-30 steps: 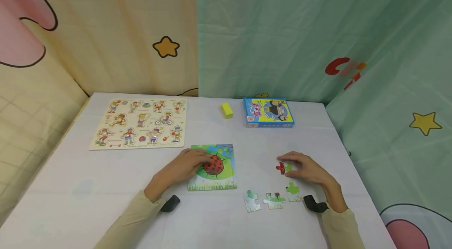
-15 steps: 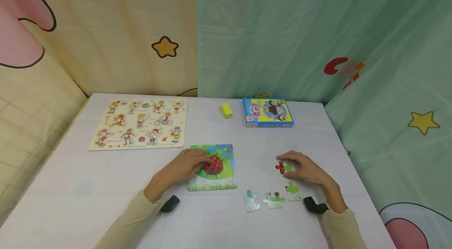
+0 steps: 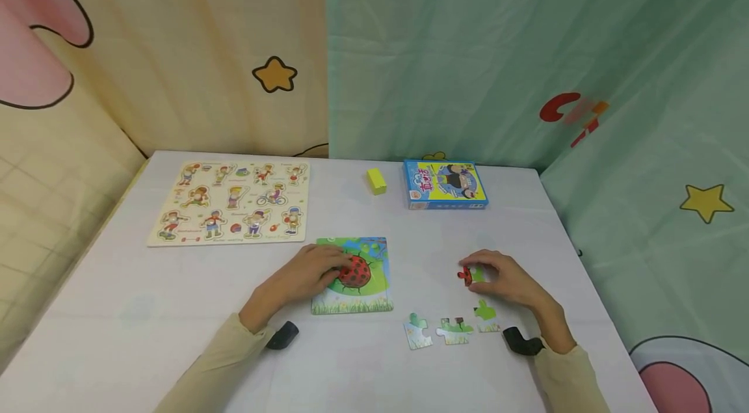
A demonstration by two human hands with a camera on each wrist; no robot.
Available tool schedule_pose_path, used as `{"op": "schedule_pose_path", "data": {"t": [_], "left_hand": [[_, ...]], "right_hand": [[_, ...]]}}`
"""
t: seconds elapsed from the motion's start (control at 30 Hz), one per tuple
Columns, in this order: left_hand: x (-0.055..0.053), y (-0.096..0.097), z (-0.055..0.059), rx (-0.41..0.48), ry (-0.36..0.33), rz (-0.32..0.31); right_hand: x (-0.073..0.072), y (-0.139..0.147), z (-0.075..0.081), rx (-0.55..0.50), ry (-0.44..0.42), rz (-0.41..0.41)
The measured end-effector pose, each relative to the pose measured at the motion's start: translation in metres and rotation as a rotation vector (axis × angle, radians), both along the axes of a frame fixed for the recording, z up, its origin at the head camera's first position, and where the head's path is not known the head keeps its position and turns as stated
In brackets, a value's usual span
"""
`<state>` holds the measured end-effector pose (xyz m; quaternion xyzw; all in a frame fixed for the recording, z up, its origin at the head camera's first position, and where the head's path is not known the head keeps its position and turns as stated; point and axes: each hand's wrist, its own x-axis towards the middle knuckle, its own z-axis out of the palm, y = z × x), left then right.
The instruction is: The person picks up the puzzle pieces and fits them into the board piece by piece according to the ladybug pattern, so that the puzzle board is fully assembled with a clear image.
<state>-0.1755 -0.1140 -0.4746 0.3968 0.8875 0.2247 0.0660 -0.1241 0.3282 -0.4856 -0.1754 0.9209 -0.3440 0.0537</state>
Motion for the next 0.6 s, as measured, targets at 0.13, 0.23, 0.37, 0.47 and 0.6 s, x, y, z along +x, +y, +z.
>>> {"op": "schedule_pose_path", "data": {"t": [0.13, 0.23, 0.37, 0.47, 0.6], "left_hand": [[0.001, 0.0, 0.0, -0.008, 0.003, 0.005], [0.002, 0.001, 0.001, -0.01, 0.002, 0.005], [0.002, 0.001, 0.002, -0.01, 0.009, 0.003], [0.003, 0.001, 0.003, -0.01, 0.006, 0.005], [0.003, 0.0, 0.004, -0.012, -0.002, 0.004]], "right_hand": [[-0.002, -0.001, 0.0, -0.015, 0.014, 0.024], [-0.004, -0.002, 0.0, -0.015, 0.023, 0.039], [-0.008, -0.007, 0.0, 0.011, 0.043, 0.047], [-0.013, -0.014, 0.002, 0.01, 0.042, 0.058], [-0.019, -0.026, 0.006, 0.001, 0.033, 0.077]]}}
